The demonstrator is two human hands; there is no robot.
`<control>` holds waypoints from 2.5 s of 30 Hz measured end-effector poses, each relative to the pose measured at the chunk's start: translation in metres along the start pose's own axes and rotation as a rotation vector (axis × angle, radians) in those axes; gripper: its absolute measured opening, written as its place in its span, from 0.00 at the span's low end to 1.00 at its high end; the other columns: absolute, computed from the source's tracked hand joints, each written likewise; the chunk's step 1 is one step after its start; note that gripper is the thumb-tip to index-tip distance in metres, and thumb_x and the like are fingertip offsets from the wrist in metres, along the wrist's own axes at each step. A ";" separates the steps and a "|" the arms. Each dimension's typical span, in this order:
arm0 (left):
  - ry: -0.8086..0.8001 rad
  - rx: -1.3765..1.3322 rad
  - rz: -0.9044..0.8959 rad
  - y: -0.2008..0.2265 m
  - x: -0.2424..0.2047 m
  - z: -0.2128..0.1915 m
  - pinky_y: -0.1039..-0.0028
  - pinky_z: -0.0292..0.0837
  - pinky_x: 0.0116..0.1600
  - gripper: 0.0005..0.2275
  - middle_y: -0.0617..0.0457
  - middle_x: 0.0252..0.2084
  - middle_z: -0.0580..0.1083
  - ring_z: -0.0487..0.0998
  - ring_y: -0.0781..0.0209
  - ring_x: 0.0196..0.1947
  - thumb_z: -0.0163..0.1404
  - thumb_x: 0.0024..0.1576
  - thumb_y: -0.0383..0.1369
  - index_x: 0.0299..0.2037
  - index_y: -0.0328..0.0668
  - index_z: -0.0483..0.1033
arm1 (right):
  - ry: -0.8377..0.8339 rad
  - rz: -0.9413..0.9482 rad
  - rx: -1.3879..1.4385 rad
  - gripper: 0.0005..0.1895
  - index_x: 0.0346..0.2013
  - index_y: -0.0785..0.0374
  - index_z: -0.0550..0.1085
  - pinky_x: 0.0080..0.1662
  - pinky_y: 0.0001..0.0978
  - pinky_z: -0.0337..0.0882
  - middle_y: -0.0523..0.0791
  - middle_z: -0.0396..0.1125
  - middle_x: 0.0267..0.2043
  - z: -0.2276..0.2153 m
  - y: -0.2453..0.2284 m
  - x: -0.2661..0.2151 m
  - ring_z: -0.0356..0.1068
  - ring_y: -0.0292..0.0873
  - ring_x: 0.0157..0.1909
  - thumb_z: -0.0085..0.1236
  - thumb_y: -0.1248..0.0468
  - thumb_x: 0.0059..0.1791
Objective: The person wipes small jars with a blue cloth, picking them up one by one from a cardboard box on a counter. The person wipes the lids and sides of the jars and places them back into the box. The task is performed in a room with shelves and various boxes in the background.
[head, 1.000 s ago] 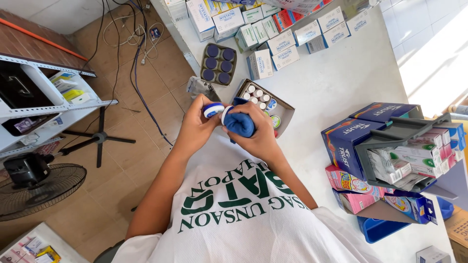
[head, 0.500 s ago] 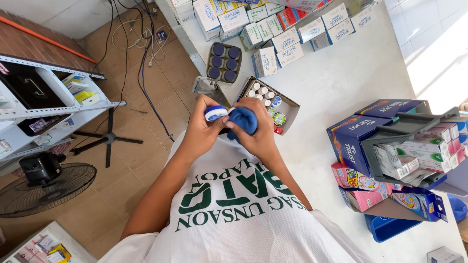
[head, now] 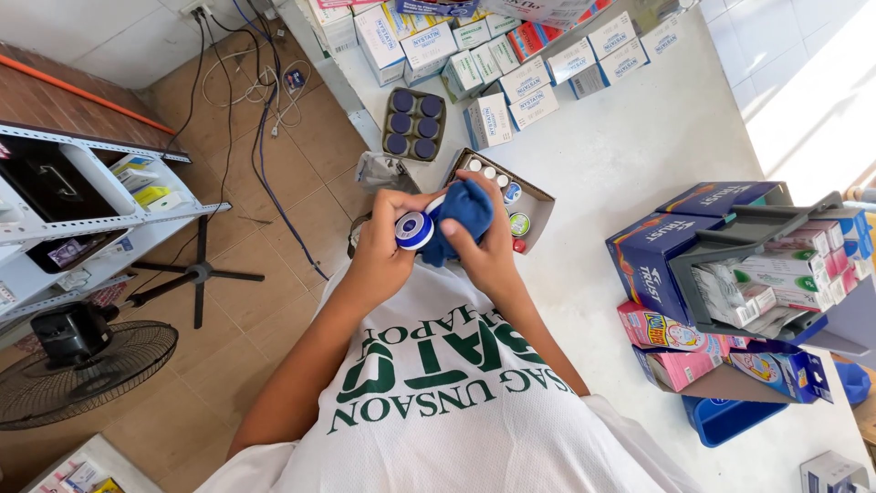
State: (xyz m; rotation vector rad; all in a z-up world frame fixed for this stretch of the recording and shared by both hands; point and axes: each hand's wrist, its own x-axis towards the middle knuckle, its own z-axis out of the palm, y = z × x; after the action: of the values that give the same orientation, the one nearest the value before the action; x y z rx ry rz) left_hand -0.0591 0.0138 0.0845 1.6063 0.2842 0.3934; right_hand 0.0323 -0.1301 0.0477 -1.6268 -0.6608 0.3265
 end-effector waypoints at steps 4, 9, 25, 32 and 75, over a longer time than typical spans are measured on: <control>-0.096 -0.002 -0.036 -0.002 0.004 -0.001 0.55 0.74 0.58 0.14 0.39 0.52 0.78 0.78 0.43 0.56 0.55 0.60 0.24 0.56 0.37 0.72 | 0.005 -0.126 -0.206 0.25 0.57 0.66 0.69 0.61 0.48 0.64 0.52 0.67 0.55 -0.008 -0.012 0.006 0.69 0.56 0.58 0.65 0.59 0.50; -0.046 -0.201 -0.178 -0.017 0.006 0.010 0.66 0.73 0.57 0.10 0.48 0.46 0.81 0.78 0.62 0.50 0.54 0.63 0.31 0.53 0.43 0.79 | 0.076 -0.230 -0.162 0.24 0.50 0.66 0.72 0.58 0.49 0.66 0.51 0.70 0.49 -0.020 -0.002 0.008 0.70 0.57 0.55 0.66 0.53 0.49; -0.025 0.095 0.297 -0.006 0.012 0.010 0.67 0.62 0.59 0.06 0.54 0.38 0.70 0.70 0.53 0.44 0.54 0.61 0.26 0.46 0.42 0.78 | 0.050 0.518 0.839 0.29 0.56 0.73 0.72 0.43 0.41 0.79 0.54 0.72 0.43 -0.003 -0.010 -0.003 0.75 0.44 0.39 0.56 0.53 0.49; -0.029 0.484 0.515 -0.014 0.023 -0.001 0.62 0.63 0.61 0.10 0.54 0.45 0.70 0.69 0.51 0.49 0.58 0.57 0.22 0.47 0.41 0.76 | 0.030 0.136 -0.091 0.27 0.58 0.54 0.74 0.58 0.41 0.68 0.46 0.74 0.51 -0.014 -0.017 0.007 0.73 0.46 0.53 0.68 0.52 0.46; -0.148 0.688 0.679 -0.062 0.050 0.040 0.38 0.52 0.63 0.11 0.55 0.37 0.68 0.71 0.53 0.45 0.57 0.57 0.22 0.47 0.47 0.78 | 0.519 0.647 0.806 0.32 0.66 0.56 0.65 0.48 0.42 0.79 0.53 0.69 0.52 -0.019 0.003 -0.007 0.76 0.50 0.47 0.65 0.57 0.49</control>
State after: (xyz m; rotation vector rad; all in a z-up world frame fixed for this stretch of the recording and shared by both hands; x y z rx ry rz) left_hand 0.0063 0.0022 0.0248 2.3888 -0.2931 0.7401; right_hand 0.0384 -0.1501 0.0472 -1.0176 0.3911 0.5248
